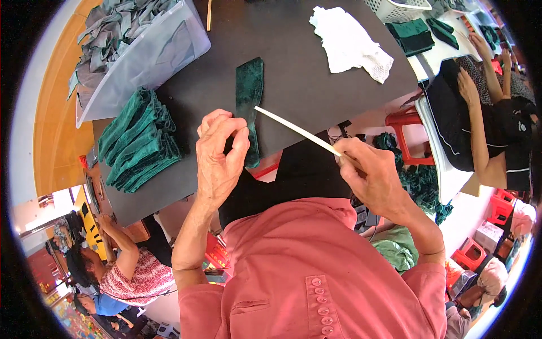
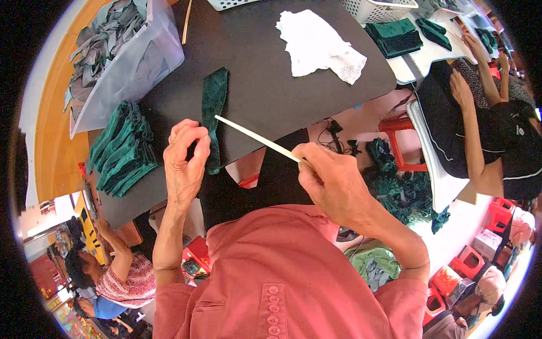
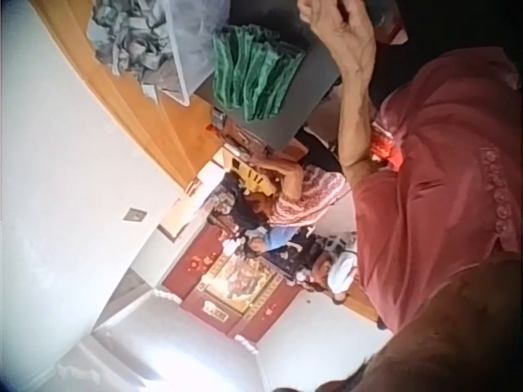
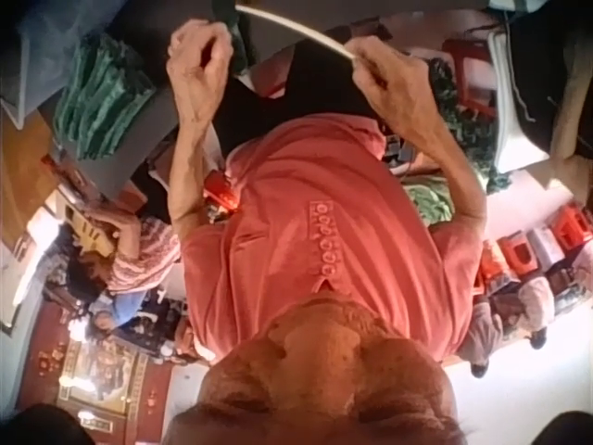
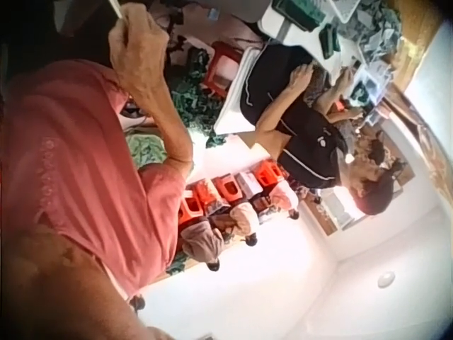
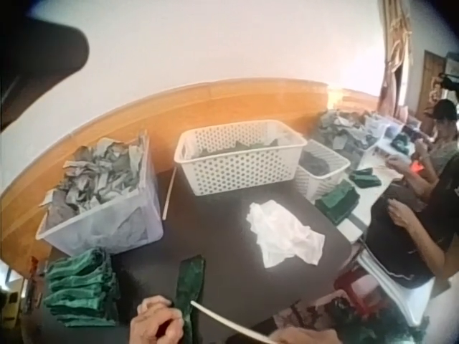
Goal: Turning sewn fabric tubes right-side out using a thin wooden stick.
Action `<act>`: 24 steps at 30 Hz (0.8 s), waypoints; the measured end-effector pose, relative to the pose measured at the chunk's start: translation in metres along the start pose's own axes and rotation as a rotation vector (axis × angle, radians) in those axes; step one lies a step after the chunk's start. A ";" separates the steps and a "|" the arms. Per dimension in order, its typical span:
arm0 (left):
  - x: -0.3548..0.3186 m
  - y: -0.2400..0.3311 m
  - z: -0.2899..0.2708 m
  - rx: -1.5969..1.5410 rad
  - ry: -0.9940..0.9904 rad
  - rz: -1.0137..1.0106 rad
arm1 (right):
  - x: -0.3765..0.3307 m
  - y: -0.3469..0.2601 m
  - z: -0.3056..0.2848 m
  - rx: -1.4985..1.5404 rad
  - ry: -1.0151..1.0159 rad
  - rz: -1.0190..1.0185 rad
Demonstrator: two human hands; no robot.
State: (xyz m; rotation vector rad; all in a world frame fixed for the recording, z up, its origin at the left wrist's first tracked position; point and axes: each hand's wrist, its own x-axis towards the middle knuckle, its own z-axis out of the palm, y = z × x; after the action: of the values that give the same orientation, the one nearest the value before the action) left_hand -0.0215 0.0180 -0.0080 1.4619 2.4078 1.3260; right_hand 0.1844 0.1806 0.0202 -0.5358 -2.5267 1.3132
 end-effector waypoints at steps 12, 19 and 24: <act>0.001 0.013 0.001 0.089 -0.058 0.035 | 0.004 -0.001 0.000 -0.038 -0.040 -0.021; -0.013 0.021 0.015 0.064 -0.173 0.248 | 0.016 -0.002 0.021 -0.046 0.063 -0.107; -0.029 0.031 0.015 -0.052 -0.265 0.405 | 0.029 -0.002 0.038 0.158 0.110 -0.006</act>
State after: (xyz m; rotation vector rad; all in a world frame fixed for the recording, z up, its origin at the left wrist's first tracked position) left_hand 0.0236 0.0121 -0.0077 2.0388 1.9705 1.1459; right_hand 0.1434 0.1644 0.0016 -0.5503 -2.3105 1.4253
